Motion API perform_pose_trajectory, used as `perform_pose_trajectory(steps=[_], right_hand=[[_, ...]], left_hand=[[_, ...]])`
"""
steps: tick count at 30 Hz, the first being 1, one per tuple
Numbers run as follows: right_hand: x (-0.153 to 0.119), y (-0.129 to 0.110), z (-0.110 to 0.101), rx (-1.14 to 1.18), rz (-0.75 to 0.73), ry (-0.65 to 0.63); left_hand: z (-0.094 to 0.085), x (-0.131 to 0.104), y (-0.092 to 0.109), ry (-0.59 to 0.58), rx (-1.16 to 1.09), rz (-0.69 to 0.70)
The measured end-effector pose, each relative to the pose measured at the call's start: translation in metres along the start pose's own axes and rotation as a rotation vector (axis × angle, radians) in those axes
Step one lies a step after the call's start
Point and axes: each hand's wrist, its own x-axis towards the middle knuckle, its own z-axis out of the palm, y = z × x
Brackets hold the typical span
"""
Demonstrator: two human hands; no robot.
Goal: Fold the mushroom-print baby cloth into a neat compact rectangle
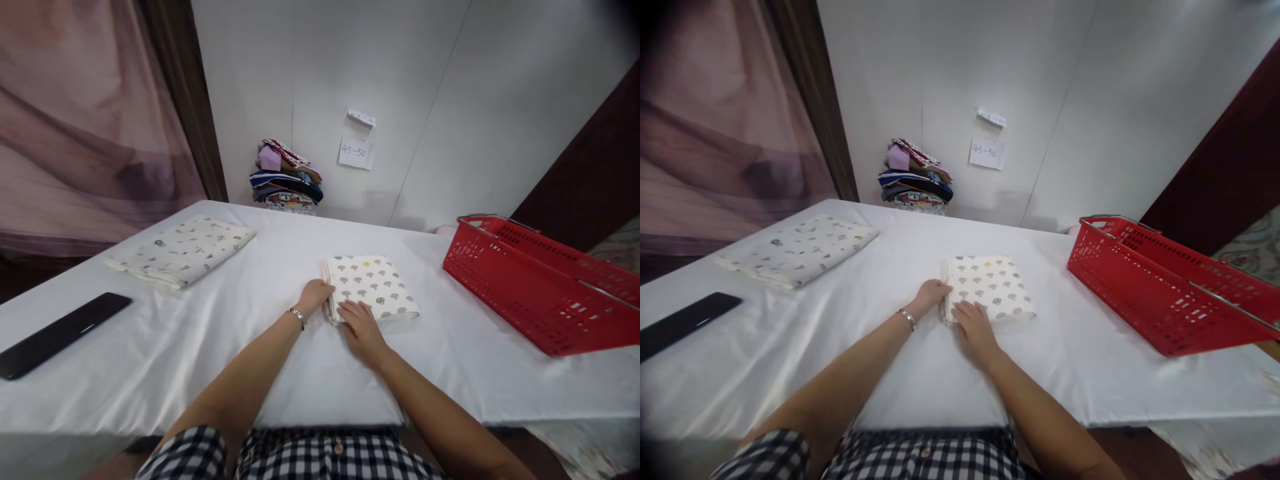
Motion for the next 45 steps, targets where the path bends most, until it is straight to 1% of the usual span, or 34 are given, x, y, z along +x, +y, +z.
perform_pose_trajectory(steps=[3,8,10,12,15,17,18,19,21,22,24,27,32,35,38,41,45], right_hand=[[0.0,0.0,-0.002,0.008,0.004,-0.027],[0.003,-0.005,-0.008,0.044,0.043,-0.064],[0.006,-0.005,-0.012,0.101,0.066,-0.096],[0.011,0.0,-0.017,0.191,0.099,-0.098],[0.025,0.022,-0.03,0.281,0.186,0.005],[0.035,0.045,-0.042,0.211,0.256,0.069],[0.039,0.058,-0.048,0.124,0.298,0.087],[0.042,0.07,-0.053,0.024,0.325,0.062],[0.045,0.093,-0.06,-0.166,0.422,-0.051],[0.044,0.101,-0.061,-0.222,0.475,-0.12],[0.039,0.111,-0.059,-0.281,0.553,-0.209],[0.032,0.114,-0.051,-0.323,0.585,-0.244],[0.03,0.113,-0.046,-0.346,0.577,-0.245],[0.029,0.115,-0.046,-0.342,0.562,-0.236],[0.028,0.115,-0.046,-0.333,0.542,-0.221],[0.027,0.115,-0.047,-0.325,0.552,-0.221],[0.033,0.117,-0.052,-0.283,0.587,-0.262]], left_hand=[[0.001,0.001,-0.003,0.032,0.041,0.016],[0.003,0.006,-0.003,0.031,0.072,0.015],[0.004,0.011,-0.001,0.041,0.058,0.009],[0.005,0.016,0.003,0.044,0.038,0.007],[0.006,0.023,0.007,0.036,0.031,0.005],[0.006,0.025,0.008,0.048,0.035,0.005],[0.006,0.026,0.007,0.06,0.038,0.004],[0.006,0.027,0.007,0.071,0.041,0.004],[0.007,0.027,0.004,0.081,0.045,0.004],[0.007,0.027,0.003,0.081,0.045,0.002],[0.006,0.026,0.002,0.064,0.035,-0.001],[0.004,0.029,0.004,0.047,0.018,-0.003],[0.001,0.048,0.013,0.094,0.077,0.005],[0.002,0.059,0.01,0.145,0.111,-0.006],[0.004,0.064,0.004,0.185,0.112,-0.009],[0.004,0.064,0.001,0.176,0.098,0.001],[0.002,0.068,0.004,0.141,0.083,0.0]])
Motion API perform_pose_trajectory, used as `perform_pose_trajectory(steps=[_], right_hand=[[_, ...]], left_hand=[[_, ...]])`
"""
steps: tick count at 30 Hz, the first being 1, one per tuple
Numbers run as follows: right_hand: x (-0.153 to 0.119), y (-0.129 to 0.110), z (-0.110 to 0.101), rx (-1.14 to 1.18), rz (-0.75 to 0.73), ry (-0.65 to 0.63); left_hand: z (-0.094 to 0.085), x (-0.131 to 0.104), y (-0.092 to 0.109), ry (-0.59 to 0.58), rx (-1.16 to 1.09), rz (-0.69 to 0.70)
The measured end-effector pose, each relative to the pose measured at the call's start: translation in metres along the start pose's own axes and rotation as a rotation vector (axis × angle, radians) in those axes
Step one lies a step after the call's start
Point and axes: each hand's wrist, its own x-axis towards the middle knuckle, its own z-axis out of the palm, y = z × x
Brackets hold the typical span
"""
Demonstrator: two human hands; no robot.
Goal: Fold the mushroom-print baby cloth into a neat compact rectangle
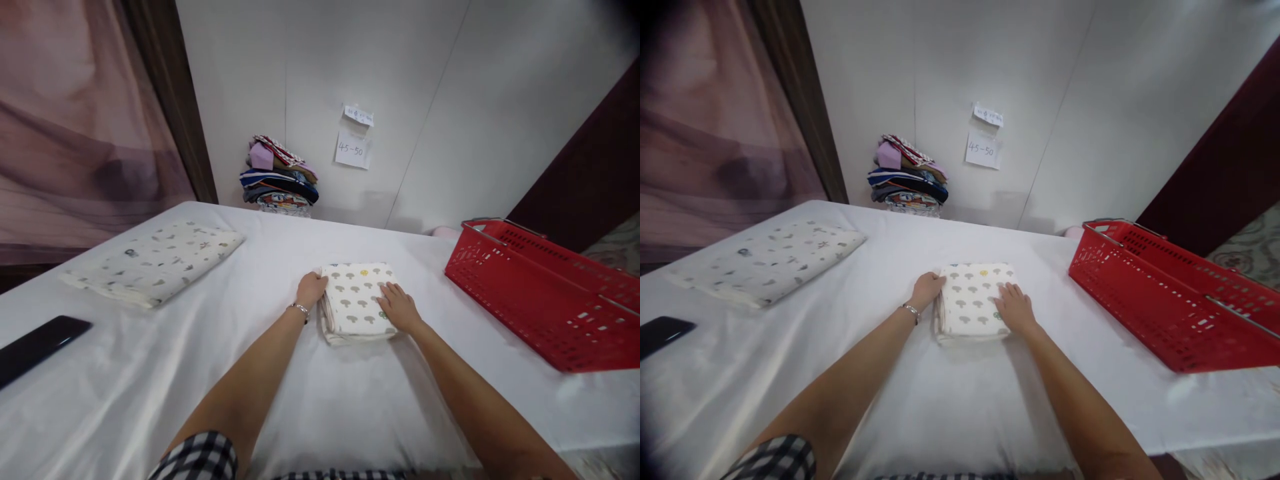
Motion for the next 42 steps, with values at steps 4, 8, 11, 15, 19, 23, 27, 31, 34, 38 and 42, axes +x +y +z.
perform_pose_trajectory(steps=[4,8,11,15,19,23,27,31,34,38,42], right_hand=[[0.022,-0.006,-0.012,0.021,-0.015,-0.012],[0.052,-0.01,-0.015,0.029,-0.048,0.049],[0.067,-0.004,-0.005,0.021,-0.024,0.008],[0.073,0.007,0.007,0.033,-0.028,-0.013],[0.074,0.009,0.004,0.153,-0.002,-0.021],[0.062,0.02,-0.007,0.382,0.095,-0.033],[0.032,0.044,-0.011,0.493,0.223,-0.013],[-0.001,0.06,-0.015,0.636,0.306,-0.006],[-0.015,0.06,-0.02,0.711,0.387,-0.026],[-0.016,0.056,-0.023,0.597,0.407,-0.02],[-0.007,0.063,-0.017,0.682,0.343,0.137]], left_hand=[[0.0,0.008,0.007,0.014,0.049,0.018],[0.002,0.011,0.011,0.03,0.132,0.002],[0.005,0.01,0.01,0.033,0.184,0.008],[0.007,0.009,0.009,0.053,0.236,0.026],[0.005,0.009,0.01,0.029,0.219,0.028],[-0.002,0.009,0.005,-0.012,0.111,-0.006],[-0.006,0.0,-0.002,-0.051,0.029,-0.034],[-0.006,-0.015,0.002,-0.087,0.008,-0.024],[-0.005,-0.024,0.008,-0.126,-0.005,-0.043],[-0.005,-0.032,0.012,-0.133,-0.018,-0.049],[-0.002,-0.038,0.013,-0.112,-0.053,-0.063]])
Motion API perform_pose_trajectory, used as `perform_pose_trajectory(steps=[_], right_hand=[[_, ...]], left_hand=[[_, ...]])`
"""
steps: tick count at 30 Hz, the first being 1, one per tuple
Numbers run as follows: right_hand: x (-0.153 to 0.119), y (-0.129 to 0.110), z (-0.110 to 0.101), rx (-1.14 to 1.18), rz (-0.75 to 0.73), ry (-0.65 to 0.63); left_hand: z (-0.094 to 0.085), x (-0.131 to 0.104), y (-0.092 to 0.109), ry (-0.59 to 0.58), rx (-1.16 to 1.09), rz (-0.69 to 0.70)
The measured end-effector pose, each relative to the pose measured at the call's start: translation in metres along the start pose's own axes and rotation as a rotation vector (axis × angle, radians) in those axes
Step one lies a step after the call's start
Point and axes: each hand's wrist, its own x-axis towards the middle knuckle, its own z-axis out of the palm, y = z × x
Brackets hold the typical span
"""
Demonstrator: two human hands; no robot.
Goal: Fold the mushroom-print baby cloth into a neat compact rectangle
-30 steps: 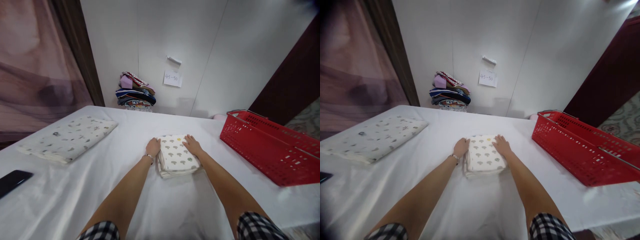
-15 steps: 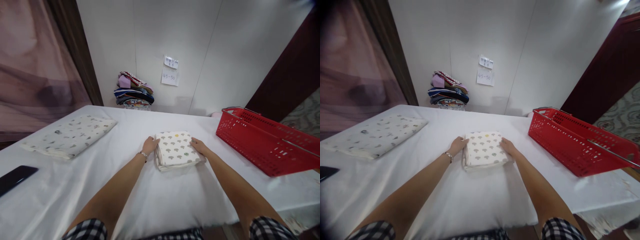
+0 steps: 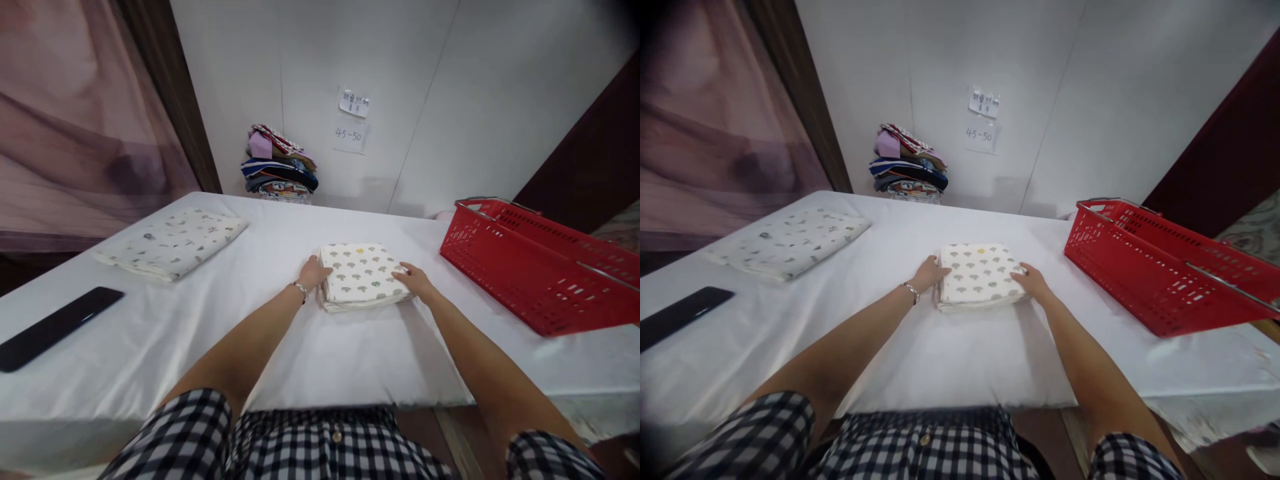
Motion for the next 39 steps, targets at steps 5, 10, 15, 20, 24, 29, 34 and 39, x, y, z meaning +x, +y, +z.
perform_pose_trajectory(steps=[5,10,15,20,24,29,34,39], right_hand=[[0.014,0.017,0.001,-0.059,-0.022,0.093],[-0.004,0.01,0.006,-0.137,-0.201,0.192],[-0.066,-0.031,0.031,-0.114,-0.772,0.044],[-0.1,-0.066,0.067,-0.218,-1.067,-0.263],[-0.099,-0.064,0.084,-0.009,-0.868,-0.183],[-0.101,-0.061,0.086,0.231,-0.557,-0.112],[-0.102,-0.061,0.086,0.262,-0.542,-0.105],[-0.101,-0.057,0.09,0.237,-0.612,-0.103]], left_hand=[[0.009,-0.006,-0.004,-0.017,-0.058,0.038],[0.01,-0.016,-0.017,0.04,-0.17,0.088],[0.01,-0.037,-0.027,0.089,-0.199,0.129],[0.013,-0.052,-0.035,-0.046,-0.216,0.225],[0.012,-0.054,-0.043,-0.127,-0.24,0.3],[0.008,-0.062,-0.039,-0.216,-0.2,0.416],[0.007,-0.077,-0.03,-0.212,0.141,0.653],[0.008,-0.081,-0.027,-0.141,0.439,0.722]])
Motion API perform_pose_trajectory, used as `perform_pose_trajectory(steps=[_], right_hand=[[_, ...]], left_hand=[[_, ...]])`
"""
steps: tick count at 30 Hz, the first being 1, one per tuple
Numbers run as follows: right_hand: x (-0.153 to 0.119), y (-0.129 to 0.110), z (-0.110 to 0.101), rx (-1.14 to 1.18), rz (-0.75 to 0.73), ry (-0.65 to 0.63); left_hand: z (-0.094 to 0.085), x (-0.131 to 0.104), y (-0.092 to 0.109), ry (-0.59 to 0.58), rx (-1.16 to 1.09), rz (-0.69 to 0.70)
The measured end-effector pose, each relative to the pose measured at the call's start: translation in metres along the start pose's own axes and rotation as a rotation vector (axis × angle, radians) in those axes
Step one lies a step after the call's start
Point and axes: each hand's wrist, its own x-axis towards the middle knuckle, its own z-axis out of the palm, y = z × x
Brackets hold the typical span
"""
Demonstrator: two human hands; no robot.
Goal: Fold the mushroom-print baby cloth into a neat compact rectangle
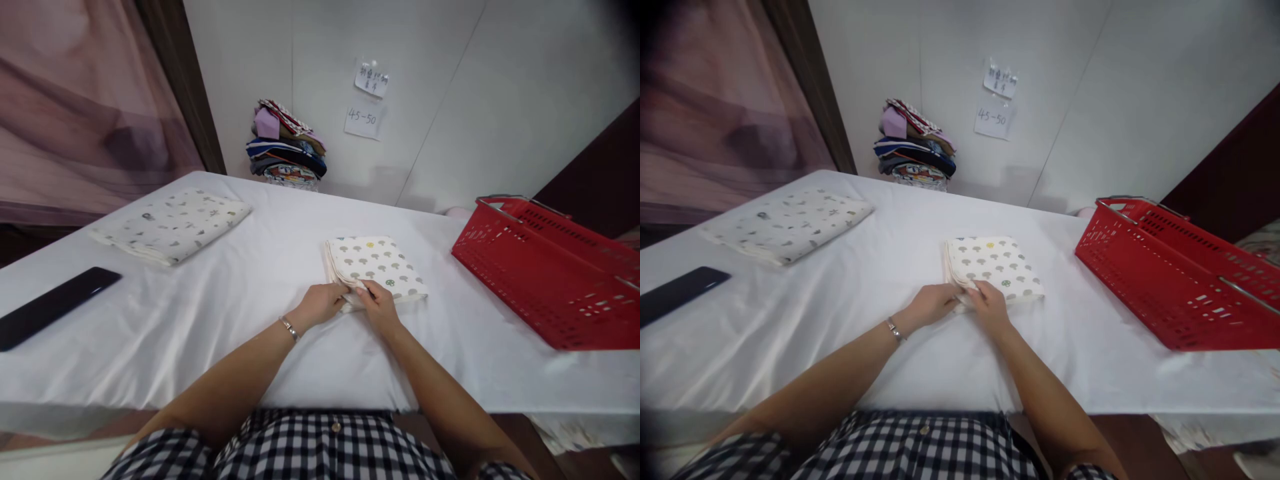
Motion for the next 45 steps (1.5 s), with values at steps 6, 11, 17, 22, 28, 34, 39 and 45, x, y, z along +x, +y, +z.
perform_pose_trajectory(steps=[6,11,17,22,28,34,39,45], right_hand=[[-0.006,0.006,0.005,-0.095,-0.153,0.032],[-0.01,0.008,0.006,-0.25,-0.37,-0.067],[-0.01,0.006,0.006,-0.292,-0.444,-0.077],[-0.01,0.004,0.006,-0.263,-0.467,-0.07],[-0.011,0.001,0.007,-0.262,-0.455,-0.084],[-0.01,0.002,0.009,-0.261,-0.46,-0.064],[-0.011,0.003,0.01,-0.275,-0.451,-0.043],[-0.011,0.004,0.009,-0.297,-0.429,-0.092]], left_hand=[[-0.006,0.0,0.0,-0.011,0.078,-0.01],[-0.013,-0.004,-0.004,-0.006,-0.169,-0.118],[-0.021,-0.005,-0.008,-0.048,-0.635,-0.239],[-0.015,0.0,-0.01,-0.052,-0.874,-0.382],[0.0,0.015,-0.013,0.136,-0.957,-0.496],[0.006,0.036,-0.022,0.226,-0.813,-0.617],[0.003,0.042,-0.027,0.26,-0.558,-0.617],[-0.004,0.057,-0.028,0.273,-0.353,-0.566]])
